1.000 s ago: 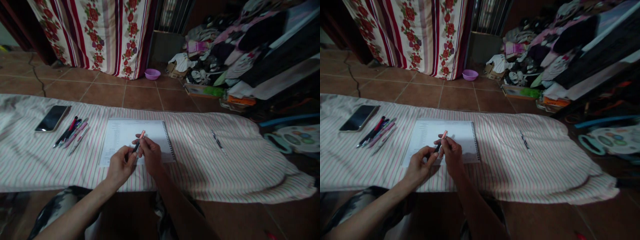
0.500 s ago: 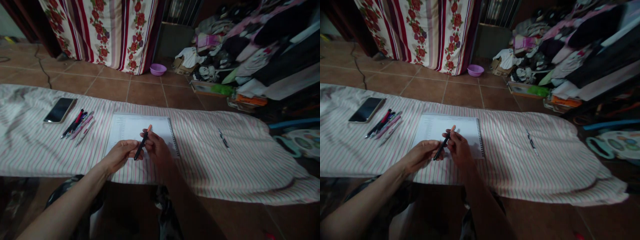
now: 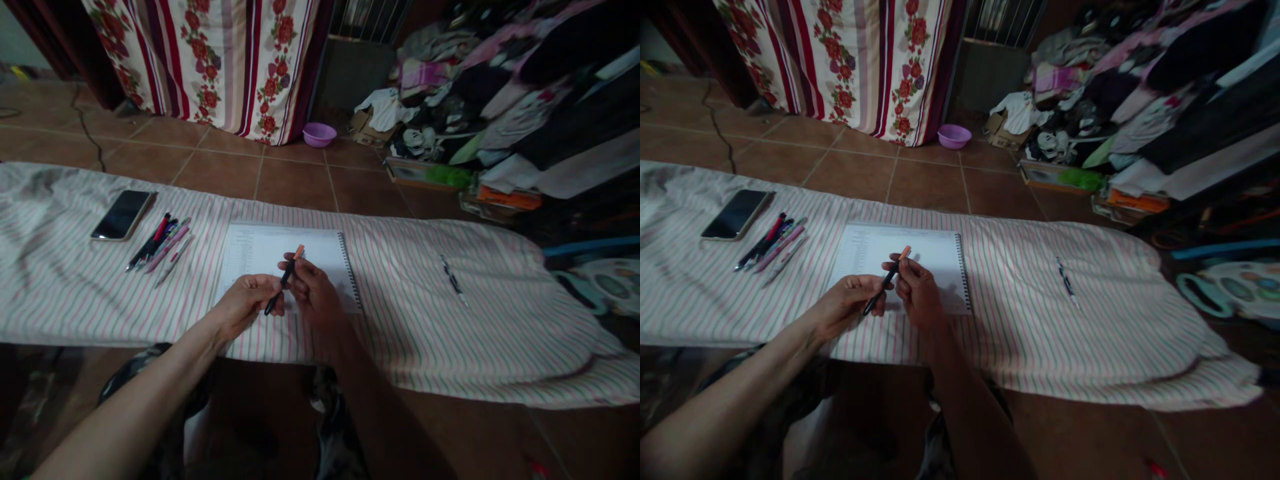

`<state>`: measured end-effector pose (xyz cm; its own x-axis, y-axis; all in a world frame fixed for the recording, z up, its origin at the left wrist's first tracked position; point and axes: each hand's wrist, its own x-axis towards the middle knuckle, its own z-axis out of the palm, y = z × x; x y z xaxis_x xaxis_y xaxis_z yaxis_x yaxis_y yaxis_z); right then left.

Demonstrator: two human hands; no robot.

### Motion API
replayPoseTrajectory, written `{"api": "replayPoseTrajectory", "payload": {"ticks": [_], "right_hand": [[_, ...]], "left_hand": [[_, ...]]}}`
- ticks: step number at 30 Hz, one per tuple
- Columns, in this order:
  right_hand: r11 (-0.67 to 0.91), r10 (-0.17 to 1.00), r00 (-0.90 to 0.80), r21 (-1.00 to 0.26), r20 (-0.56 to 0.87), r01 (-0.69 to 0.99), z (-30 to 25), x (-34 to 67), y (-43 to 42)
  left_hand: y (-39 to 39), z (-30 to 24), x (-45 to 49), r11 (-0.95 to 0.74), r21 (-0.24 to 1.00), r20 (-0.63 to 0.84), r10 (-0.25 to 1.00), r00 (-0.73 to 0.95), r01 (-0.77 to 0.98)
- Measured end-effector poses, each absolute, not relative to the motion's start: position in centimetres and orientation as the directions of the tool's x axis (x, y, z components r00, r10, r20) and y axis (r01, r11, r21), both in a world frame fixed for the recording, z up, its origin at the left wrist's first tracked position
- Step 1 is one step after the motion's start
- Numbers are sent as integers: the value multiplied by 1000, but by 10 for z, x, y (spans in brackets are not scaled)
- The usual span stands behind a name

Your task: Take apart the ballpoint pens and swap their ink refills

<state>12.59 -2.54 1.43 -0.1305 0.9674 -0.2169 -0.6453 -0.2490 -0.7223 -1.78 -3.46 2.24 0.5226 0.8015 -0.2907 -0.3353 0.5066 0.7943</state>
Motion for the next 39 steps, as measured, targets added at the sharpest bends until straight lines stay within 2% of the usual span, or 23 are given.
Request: {"api": "replayPoseTrajectory", "payload": {"ticks": [6,17,28,36,39], "right_hand": [[-293,956,-232,-666,-181,-686,19,128,-26],[-304,952,-249,-635,-177,-711,21,125,-28],[-263,965,-187,-695,-186,-669,17,125,-25],[-225,974,-166,-754,-155,-617,15,127,-27],[-214,976,-168,-756,-139,-618,18,128,-29]], "left_hand": [[-37,26,-20,536,759,-243,761,602,-371],[-39,24,-19,549,712,-179,745,642,-438],[-39,21,-16,514,771,-216,766,605,-376],[-37,20,-18,365,906,-188,801,569,-213],[-36,22,-19,400,884,-195,785,588,-242]]}}
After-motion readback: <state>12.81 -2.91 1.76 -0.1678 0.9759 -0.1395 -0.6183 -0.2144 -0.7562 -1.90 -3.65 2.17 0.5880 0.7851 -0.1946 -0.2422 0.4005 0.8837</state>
